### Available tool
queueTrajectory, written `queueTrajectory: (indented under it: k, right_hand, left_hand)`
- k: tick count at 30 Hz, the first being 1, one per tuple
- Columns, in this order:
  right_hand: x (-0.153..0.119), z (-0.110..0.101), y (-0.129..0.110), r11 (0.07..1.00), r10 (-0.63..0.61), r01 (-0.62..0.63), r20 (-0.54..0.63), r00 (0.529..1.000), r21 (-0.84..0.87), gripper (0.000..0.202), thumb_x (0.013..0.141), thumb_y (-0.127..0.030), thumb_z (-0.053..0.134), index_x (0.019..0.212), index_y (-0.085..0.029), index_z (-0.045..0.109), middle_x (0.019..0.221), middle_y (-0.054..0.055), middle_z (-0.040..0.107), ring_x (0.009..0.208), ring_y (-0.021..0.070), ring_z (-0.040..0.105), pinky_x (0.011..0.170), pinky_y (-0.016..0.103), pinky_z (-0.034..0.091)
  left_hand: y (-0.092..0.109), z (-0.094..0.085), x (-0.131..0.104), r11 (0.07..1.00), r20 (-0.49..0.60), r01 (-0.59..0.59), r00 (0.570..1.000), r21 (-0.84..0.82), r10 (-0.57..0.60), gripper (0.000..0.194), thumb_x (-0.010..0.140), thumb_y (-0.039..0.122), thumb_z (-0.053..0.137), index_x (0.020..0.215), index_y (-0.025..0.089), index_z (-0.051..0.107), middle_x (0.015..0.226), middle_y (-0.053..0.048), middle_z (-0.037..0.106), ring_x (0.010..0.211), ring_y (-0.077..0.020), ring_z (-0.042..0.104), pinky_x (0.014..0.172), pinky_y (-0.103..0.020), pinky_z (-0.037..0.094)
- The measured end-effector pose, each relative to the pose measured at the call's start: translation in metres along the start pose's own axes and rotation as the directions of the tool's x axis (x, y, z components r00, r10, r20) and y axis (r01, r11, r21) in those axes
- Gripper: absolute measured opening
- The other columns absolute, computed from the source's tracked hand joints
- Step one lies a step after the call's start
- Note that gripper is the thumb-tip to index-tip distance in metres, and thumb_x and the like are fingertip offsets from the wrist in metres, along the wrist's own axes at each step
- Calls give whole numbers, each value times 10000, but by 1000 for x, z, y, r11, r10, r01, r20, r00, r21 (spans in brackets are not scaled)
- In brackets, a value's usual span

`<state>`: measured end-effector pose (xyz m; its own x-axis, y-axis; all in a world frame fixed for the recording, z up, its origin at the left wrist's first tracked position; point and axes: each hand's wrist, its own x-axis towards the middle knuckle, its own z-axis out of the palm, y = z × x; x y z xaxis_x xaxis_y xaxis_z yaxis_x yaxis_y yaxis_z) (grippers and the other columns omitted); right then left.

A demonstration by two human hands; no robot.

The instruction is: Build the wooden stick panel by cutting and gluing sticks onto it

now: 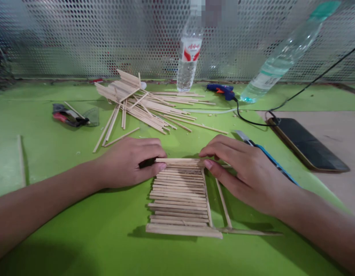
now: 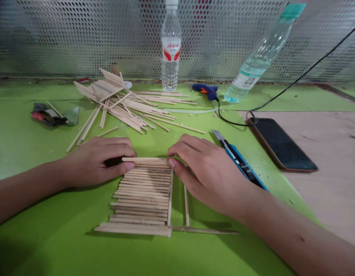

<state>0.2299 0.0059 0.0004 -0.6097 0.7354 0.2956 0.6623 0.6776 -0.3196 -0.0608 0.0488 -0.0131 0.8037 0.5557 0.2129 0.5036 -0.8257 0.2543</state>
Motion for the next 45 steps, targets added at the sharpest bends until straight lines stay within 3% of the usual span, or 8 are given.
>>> queueTrajectory:
  k: [6,14,22,27,45]
  right_hand:
    - [0,-2,2,999,42,-39,-116,992,34,106,1032,-203,505,1043,-205,610,983,75,666,871,216,632,735,359,478]
    - [-1,1,5,993,115,-116,-109,987,-3,124,1029,-198,509,1025,-196,633,962,55,683,845,197,643,728,338,475]
    - [-1,-1,1,999,18,-15,-85,996,36,123,996,-168,524,1050,-183,633,966,76,680,830,208,643,706,340,473]
    - [-1,1,1,1000,17,-16,-71,997,16,116,990,-178,543,1040,-178,648,981,79,685,853,206,656,727,334,491]
    - [-1,3,4,1000,-3,2,-52,999,-16,121,1002,-184,549,1001,-159,667,937,47,679,787,164,627,700,305,463]
  left_hand:
    - [0,0,-1,1000,14,14,1000,-1,-14,230,1021,341,511,986,206,693,873,-7,672,735,-125,609,626,-262,423]
    - [0,0,-1,1000,0,-1,1000,-2,1,221,1017,332,512,970,203,685,856,-7,656,725,-130,597,622,-262,410]
    - [0,0,-1,1000,-3,-2,1000,-13,1,203,1013,327,517,982,203,675,871,-12,673,749,-137,611,635,-264,419]
    - [0,2,-3,999,-38,3,999,-53,-5,204,1000,339,521,1001,197,667,873,-24,683,735,-145,607,636,-284,431]
    - [0,1,-1,1000,-7,13,1000,-25,-13,176,991,299,523,953,192,659,814,-4,653,698,-135,578,617,-271,396]
